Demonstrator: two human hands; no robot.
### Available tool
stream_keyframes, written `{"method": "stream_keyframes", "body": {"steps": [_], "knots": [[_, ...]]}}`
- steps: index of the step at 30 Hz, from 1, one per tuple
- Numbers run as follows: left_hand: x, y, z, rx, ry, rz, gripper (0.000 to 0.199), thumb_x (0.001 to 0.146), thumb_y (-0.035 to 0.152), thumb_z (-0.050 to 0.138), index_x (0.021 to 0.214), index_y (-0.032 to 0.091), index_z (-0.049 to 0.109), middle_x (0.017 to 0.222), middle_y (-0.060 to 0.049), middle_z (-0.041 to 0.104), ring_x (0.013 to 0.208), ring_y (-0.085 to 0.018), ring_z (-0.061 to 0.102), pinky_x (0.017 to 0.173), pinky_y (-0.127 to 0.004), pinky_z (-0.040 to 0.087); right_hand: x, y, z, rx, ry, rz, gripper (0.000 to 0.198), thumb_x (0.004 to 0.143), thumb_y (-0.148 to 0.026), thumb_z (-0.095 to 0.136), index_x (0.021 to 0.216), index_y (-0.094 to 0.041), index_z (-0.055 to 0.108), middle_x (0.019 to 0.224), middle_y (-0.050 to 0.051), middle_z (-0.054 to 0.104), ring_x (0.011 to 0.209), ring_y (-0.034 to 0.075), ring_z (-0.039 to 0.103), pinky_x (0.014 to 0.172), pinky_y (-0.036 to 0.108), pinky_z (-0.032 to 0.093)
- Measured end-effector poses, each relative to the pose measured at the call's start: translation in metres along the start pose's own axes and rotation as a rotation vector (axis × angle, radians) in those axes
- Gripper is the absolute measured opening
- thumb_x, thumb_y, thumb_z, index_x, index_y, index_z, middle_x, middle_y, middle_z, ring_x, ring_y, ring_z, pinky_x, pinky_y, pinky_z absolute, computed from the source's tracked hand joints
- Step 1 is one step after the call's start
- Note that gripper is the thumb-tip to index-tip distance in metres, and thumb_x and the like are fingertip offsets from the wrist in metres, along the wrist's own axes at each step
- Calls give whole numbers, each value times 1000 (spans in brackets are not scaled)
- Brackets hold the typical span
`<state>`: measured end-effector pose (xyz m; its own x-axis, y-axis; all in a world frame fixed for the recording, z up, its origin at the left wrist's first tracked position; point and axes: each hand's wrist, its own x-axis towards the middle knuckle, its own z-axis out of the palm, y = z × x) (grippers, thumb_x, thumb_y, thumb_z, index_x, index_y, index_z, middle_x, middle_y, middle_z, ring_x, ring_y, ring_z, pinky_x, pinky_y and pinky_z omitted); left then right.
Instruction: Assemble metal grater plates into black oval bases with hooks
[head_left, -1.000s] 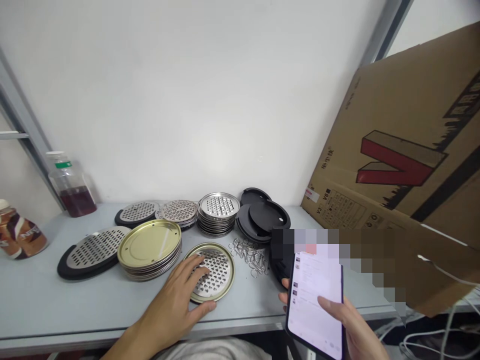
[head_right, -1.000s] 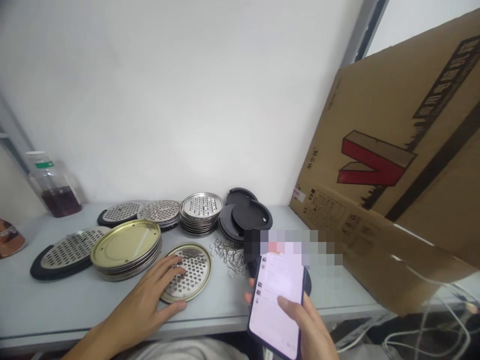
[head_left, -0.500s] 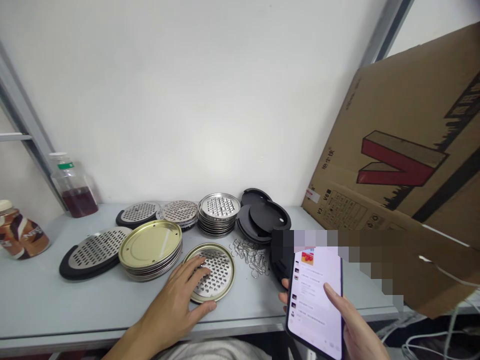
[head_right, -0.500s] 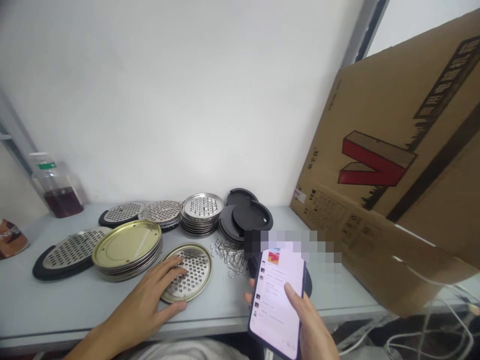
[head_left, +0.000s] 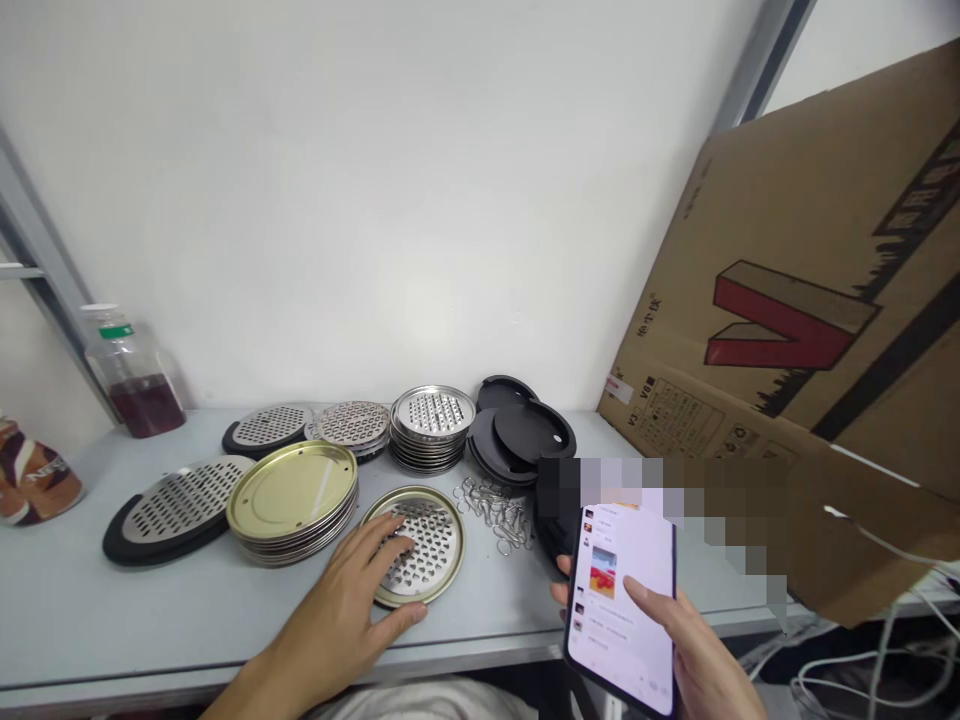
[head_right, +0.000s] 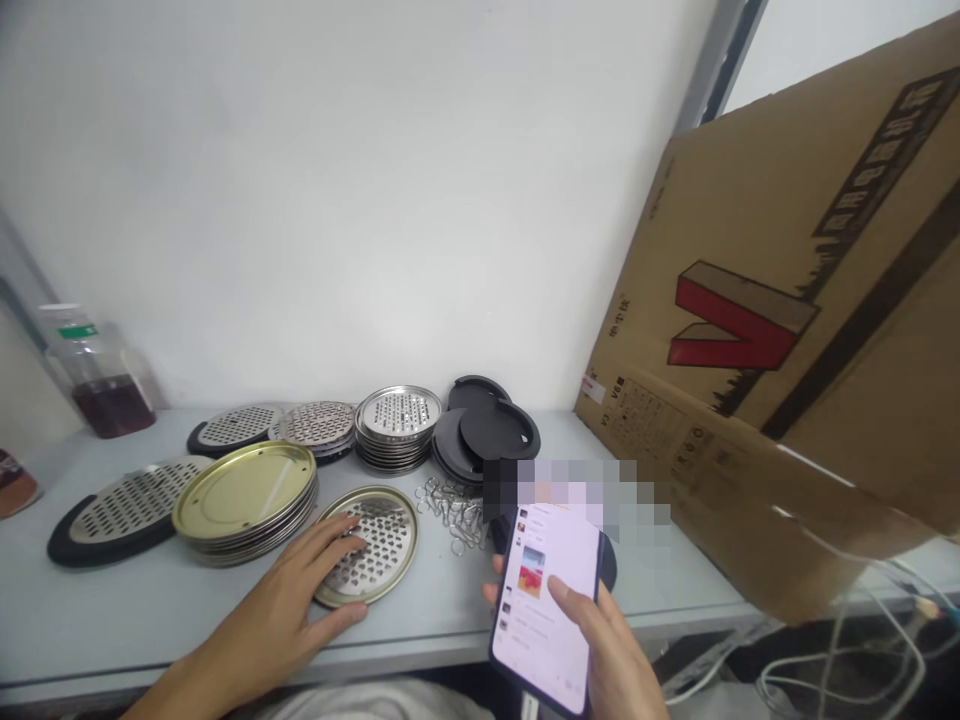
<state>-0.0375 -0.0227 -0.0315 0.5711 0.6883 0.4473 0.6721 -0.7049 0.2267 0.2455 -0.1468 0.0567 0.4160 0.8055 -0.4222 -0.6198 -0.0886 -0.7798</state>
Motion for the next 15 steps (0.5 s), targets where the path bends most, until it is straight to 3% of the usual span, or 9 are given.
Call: {"method": "stream_keyframes", "body": {"steps": [7,12,15], "knots": [[1,-2,1,-8,20,12,48,87,47,68,128,25,62,142,-12,56,132,-35,52,105,-52,49,-1,-3,4,26,1,6,91,68,-44,80,143,-8,43,104,21,76,89,37,74,66,40,59],[1,-4,2,-12,29,27,48,85,48,69,128,26,62,140,-11,58,130,-35,53,105,-52,50,0,1,-1,38,-40,-40,91,62,-28,80,143,-10,43,108,20,76,92,39,73,70,41,58],[3,-3,2,-17,39,38,48,84,48,70,127,27,62,138,-11,59,129,-35,54,105,-51,49,-1,2,-1,33,-26,-54,89,62,-30,81,141,-11,46,108,20,76,92,40,73,70,42,57]]}}
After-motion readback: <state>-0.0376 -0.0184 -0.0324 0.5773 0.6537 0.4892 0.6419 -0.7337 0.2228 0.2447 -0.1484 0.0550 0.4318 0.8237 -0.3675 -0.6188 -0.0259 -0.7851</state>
